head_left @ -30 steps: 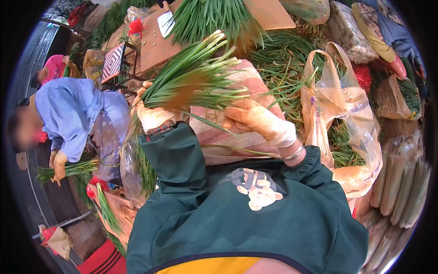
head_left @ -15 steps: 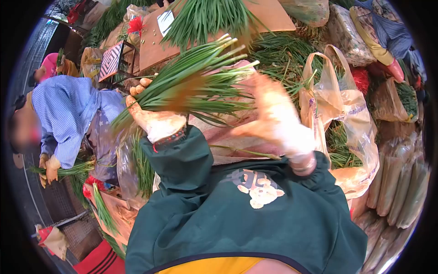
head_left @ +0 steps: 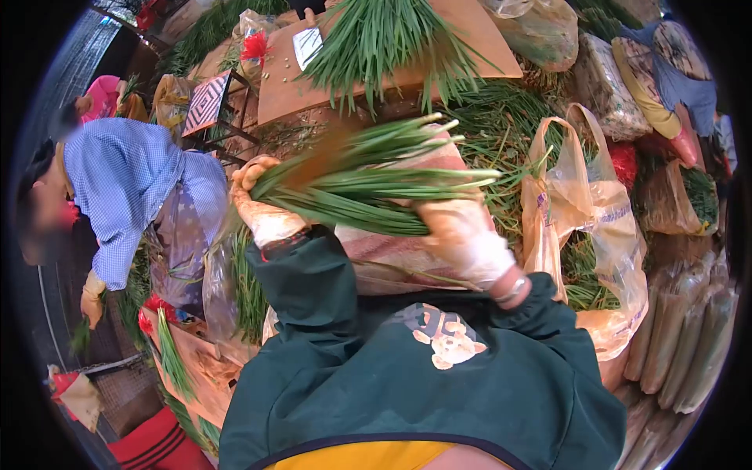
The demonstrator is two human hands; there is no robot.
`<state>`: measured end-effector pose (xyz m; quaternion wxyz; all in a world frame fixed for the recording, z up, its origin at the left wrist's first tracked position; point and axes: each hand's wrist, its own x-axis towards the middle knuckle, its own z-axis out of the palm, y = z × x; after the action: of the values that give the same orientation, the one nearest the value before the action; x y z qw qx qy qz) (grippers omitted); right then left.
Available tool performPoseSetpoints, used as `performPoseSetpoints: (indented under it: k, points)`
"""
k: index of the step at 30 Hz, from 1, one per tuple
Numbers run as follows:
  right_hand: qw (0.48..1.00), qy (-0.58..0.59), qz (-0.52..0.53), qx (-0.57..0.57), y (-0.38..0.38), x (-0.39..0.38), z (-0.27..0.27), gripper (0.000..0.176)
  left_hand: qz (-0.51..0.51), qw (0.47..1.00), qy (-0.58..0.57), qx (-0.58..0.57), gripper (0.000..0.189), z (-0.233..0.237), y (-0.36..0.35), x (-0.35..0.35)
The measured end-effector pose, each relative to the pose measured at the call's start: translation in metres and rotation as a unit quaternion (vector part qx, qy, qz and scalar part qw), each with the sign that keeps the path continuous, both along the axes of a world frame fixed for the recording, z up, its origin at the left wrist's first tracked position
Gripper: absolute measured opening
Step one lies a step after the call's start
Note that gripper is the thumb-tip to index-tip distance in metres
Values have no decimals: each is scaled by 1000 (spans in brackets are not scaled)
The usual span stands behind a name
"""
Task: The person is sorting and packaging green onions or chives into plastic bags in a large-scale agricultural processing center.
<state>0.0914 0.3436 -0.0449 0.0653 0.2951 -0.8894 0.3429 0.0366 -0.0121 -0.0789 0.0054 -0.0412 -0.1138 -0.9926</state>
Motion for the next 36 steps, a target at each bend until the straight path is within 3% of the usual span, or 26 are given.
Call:
performPoseSetpoints:
  k: [2,3,4,5,6,7,8,10,11,12,13,14,15,17,18,20,21,22,24,25,27,28,30,32,35,36]
  points:
    - [995,16,-76,56,25,-12,-7,12,70,993,-87,47,44,-38,-40,-15]
    - [996,12,-66,65,34,-18,-13,17,-141,986,33,80,26,-53,-54,-22]
    - [995,12,-67,71,35,-14,-19,17,-340,926,153,51,35,-67,-68,-28]
    - [990,-10,-8,143,37,-8,-23,19,-201,945,-22,-256,36,-33,-28,-13]
    - [975,-35,50,213,37,-1,-24,21,-36,826,-196,-527,37,-16,-3,3]
    - [969,-35,83,230,32,4,-19,27,-163,794,-132,-570,33,-49,-19,7]
    - [974,-2,90,208,31,7,-25,26,-295,657,-80,-689,34,-50,-31,2]
    - [955,-49,67,285,21,11,-23,27,-124,382,230,-887,29,-82,-75,-31]
    - [955,-50,64,286,20,11,-26,27,119,128,291,-941,36,-87,-79,-55]
    - [947,-47,76,310,18,12,-32,27,68,228,259,-936,43,-79,-56,-88]
    - [938,-40,87,332,16,13,-34,27,-124,456,152,-868,50,-78,-19,-119]
    - [940,-29,82,331,14,11,-32,27,-280,589,7,-758,58,-76,19,-138]
    - [945,-30,97,312,12,11,-28,27,-398,632,-119,-654,66,-76,50,-148]
    - [942,-42,105,315,13,7,-24,26,-513,622,-288,-517,83,-79,92,-166]
    - [943,-41,95,315,18,2,-23,26,-463,673,-288,-500,72,-76,111,-168]
    - [970,-58,108,208,25,4,-26,27,-409,723,1,-556,59,-86,122,-165]
    - [971,-68,102,205,27,9,-28,27,-401,706,-111,-573,61,-89,119,-165]
    - [976,-45,87,194,28,8,-30,20,-380,676,-108,-621,63,-103,112,-174]
    - [980,-30,74,181,30,8,-32,15,-485,670,-185,-530,59,-49,117,-168]
    - [974,-65,89,198,31,6,-30,17,-510,645,-202,-532,52,-42,115,-172]
    - [967,-104,110,204,32,4,-27,19,-541,588,-70,-598,45,-63,99,-189]
    - [968,-109,109,200,32,7,-32,19,-542,585,-164,-580,42,-27,111,-177]
    - [968,-40,85,233,33,12,-41,20,-496,557,-190,-639,39,-41,105,-183]
    - [970,-87,95,209,33,7,-31,19,-512,688,-158,-489,35,-11,115,-164]
    - [973,-73,84,200,33,8,-35,28,-481,602,100,-630,35,8,125,-130]
    - [986,-42,75,143,35,10,-39,27,-521,650,85,-546,37,23,131,-116]
